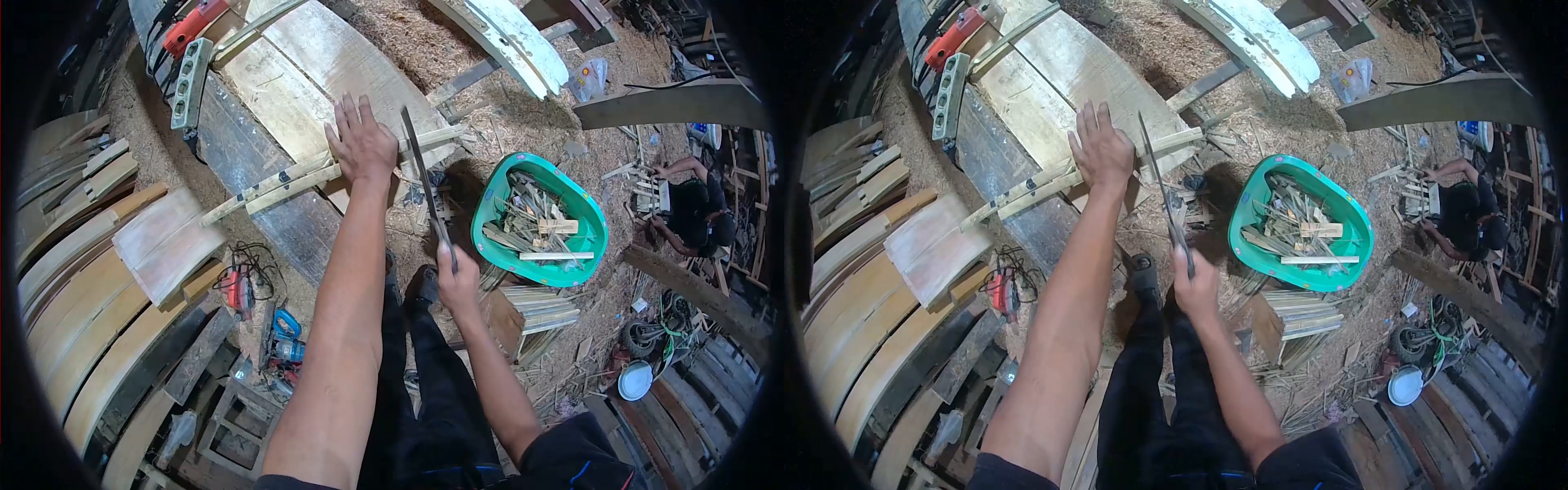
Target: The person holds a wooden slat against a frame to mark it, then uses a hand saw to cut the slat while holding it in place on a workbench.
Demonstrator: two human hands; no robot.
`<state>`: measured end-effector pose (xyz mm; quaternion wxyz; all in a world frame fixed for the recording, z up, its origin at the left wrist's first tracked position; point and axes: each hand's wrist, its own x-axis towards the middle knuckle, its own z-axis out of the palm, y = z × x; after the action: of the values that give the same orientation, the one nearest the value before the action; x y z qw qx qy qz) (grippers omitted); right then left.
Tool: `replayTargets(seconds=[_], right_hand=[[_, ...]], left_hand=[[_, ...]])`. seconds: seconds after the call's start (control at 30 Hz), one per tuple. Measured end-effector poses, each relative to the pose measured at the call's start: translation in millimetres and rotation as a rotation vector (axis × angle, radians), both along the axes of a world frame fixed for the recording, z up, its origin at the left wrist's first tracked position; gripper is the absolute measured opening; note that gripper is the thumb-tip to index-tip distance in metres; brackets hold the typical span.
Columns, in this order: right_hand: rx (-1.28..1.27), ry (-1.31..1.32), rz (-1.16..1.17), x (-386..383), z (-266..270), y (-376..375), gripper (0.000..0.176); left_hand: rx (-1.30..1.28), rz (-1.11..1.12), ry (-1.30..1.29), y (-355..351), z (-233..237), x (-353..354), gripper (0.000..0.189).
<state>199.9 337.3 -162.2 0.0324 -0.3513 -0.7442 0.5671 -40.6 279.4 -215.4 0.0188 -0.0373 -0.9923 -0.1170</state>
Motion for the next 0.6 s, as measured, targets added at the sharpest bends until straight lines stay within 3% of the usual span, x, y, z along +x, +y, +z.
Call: replayTargets(seconds=[0.1,0.33,0.6], right_hand=[[0.025,-0.084,0.024,31,8,-2,0.042],[0.044,-0.034,0.065,-43,-20,15,0.043],[0.025,-0.057,0.030,19,-1,0,0.041]], left_hand=[[0.006,0.007,0.003,1,1,-1,0.055],[0.016,-0.006,0.035,0,-3,-1,0.055],[-0.004,0.002,0.060,0,-4,-2,0.055]])
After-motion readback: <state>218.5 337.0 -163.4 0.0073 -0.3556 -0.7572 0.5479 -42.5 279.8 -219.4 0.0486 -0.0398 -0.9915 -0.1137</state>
